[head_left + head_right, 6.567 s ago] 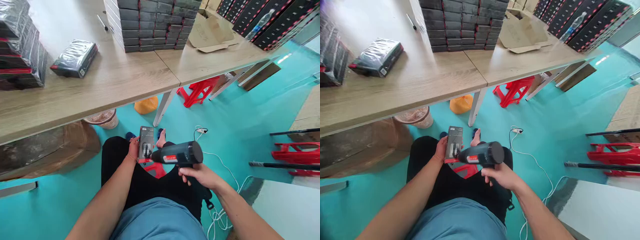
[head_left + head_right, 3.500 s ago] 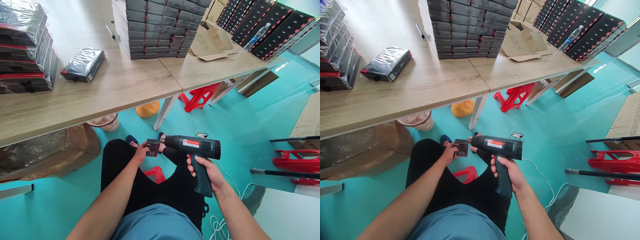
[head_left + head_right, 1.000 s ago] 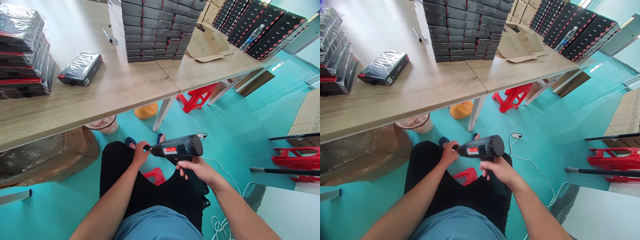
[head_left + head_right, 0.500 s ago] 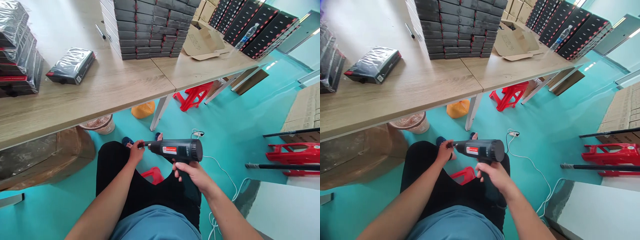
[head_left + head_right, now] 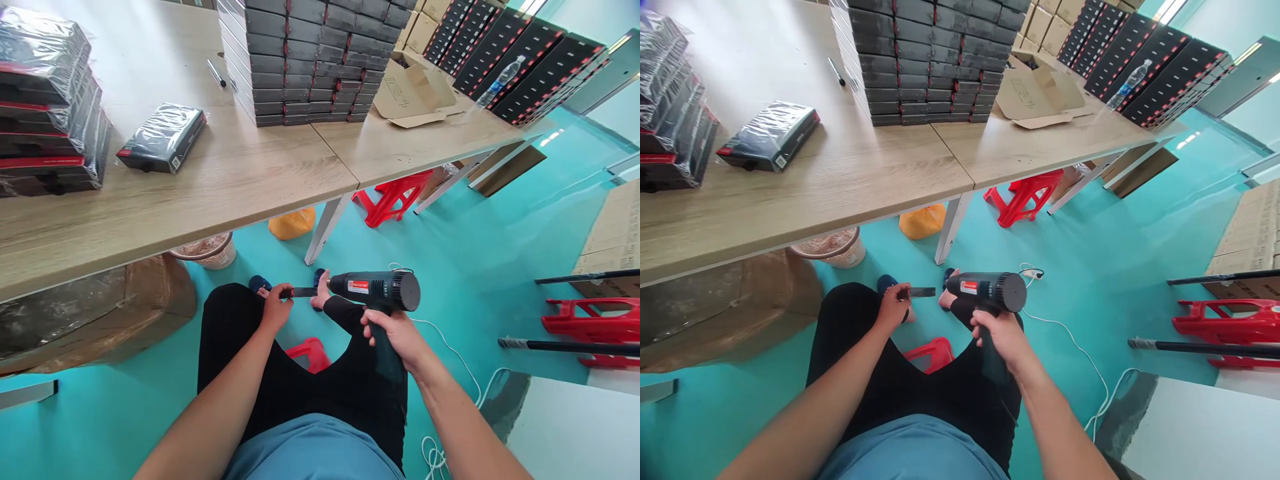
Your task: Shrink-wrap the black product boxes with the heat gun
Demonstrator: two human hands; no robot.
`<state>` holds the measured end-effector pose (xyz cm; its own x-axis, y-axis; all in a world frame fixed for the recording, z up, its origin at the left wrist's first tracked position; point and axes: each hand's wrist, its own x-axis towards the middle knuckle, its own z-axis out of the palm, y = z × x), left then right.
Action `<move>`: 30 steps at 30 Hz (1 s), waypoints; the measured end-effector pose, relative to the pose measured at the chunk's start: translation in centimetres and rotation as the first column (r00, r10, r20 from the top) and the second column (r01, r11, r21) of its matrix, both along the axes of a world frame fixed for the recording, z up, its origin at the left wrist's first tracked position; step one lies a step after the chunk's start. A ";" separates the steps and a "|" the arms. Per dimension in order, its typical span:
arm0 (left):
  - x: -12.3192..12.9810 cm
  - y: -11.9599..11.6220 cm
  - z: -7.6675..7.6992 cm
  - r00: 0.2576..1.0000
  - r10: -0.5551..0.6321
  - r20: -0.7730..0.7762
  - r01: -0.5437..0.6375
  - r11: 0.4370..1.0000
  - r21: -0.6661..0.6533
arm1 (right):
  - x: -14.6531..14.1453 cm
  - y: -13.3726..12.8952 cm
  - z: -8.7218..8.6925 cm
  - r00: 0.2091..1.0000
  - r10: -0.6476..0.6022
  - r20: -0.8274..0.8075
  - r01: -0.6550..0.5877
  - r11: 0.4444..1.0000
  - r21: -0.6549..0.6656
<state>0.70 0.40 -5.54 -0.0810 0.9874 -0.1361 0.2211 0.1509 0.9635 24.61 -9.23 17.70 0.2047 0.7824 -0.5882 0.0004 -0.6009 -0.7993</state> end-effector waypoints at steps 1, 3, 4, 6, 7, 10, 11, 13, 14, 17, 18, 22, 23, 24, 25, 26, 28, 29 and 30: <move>0.0 0.1 -0.1 1.000 0.000 0.009 0.000 1.000 -0.004 | 0.3 -0.1 0.0 1.000 0.002 -0.023 -0.003 1.000 -0.017; 0.2 0.2 -0.4 1.000 0.014 0.016 -0.014 1.000 0.000 | 0.6 -0.4 0.1 0.993 0.054 -0.108 -0.056 0.998 -0.023; 0.2 0.3 -0.5 1.000 0.022 0.016 -0.022 1.000 0.005 | 0.5 -0.5 0.1 0.988 0.080 -0.135 -0.083 0.997 -0.012; 0.3 0.3 -0.5 1.000 0.024 0.019 -0.025 1.000 0.014 | 0.0 -0.8 -0.1 0.990 0.082 -0.114 -0.080 0.997 0.023; 0.3 0.3 -0.6 1.000 0.019 0.023 -0.020 1.000 0.015 | -0.2 -0.8 -0.2 0.995 0.059 -0.082 -0.056 0.998 0.035; 0.2 0.1 -0.5 0.999 0.008 0.032 -0.009 1.000 0.014 | -0.7 -0.8 -0.3 0.998 0.039 -0.050 -0.038 0.999 0.020; 0.1 0.1 -0.4 0.999 0.012 0.031 -0.012 1.000 0.009 | -0.8 -0.8 -0.2 0.995 0.063 -0.076 -0.062 0.998 0.010; 0.0 0.2 -0.3 0.999 0.027 0.039 -0.026 1.000 -0.017 | -0.7 -0.7 0.0 0.991 0.092 -0.101 -0.091 0.996 0.007; 0.0 0.2 -0.2 0.998 0.037 0.057 -0.035 0.999 -0.038 | -0.7 -0.7 0.1 0.994 0.075 -0.085 -0.074 0.997 0.013; 0.0 0.4 0.1 0.984 0.058 0.171 -0.037 0.992 -0.125 | -0.4 -0.6 0.4 0.999 -0.015 -0.050 0.016 0.999 0.028; 0.1 0.4 0.2 0.971 0.072 0.229 -0.034 0.986 -0.166 | -0.3 -0.6 0.4 0.996 -0.019 -0.083 0.021 1.000 0.024; 0.3 0.7 0.5 0.895 0.177 0.409 -0.036 0.944 -0.327 | -0.8 -0.5 0.8 0.972 0.047 -0.229 -0.038 0.998 0.044; 0.2 0.7 0.7 0.874 0.192 0.446 -0.022 0.933 -0.359 | -1.0 -0.5 0.9 0.970 0.069 -0.233 -0.057 0.997 0.058; 0.1 0.7 1.0 0.852 0.198 0.485 0.008 0.921 -0.389 | -1.2 -0.5 1.1 0.967 0.100 -0.232 -0.087 0.994 0.066; 0.0 0.7 1.3 0.826 0.199 0.527 0.049 0.907 -0.419 | -1.3 -0.6 1.2 0.962 0.145 -0.232 -0.133 0.989 0.067; -0.2 0.6 1.7 0.794 0.202 0.573 0.095 0.890 -0.446 | -1.3 -0.8 1.3 0.949 0.207 -0.236 -0.199 0.978 0.057; -0.7 0.4 2.7 0.736 0.204 0.645 0.181 0.860 -0.478 | -0.9 -1.5 1.6 0.905 0.343 -0.251 -0.349 0.937 0.021; -0.9 0.3 3.2 0.713 0.204 0.671 0.218 0.845 -0.489 | -0.6 -1.9 1.6 0.880 0.399 -0.259 -0.414 0.910 -0.001; -1.0 0.2 3.8 0.690 0.206 0.694 0.253 0.829 -0.498 | -0.2 -2.3 1.6 0.861 0.437 -0.261 -0.458 0.888 -0.023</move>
<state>-0.31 0.63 -1.77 0.2861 0.7316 -0.6188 -0.4623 0.6711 0.5796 24.41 -11.53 19.29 -0.3131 0.7025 -0.6391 0.0981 -0.6454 -0.7575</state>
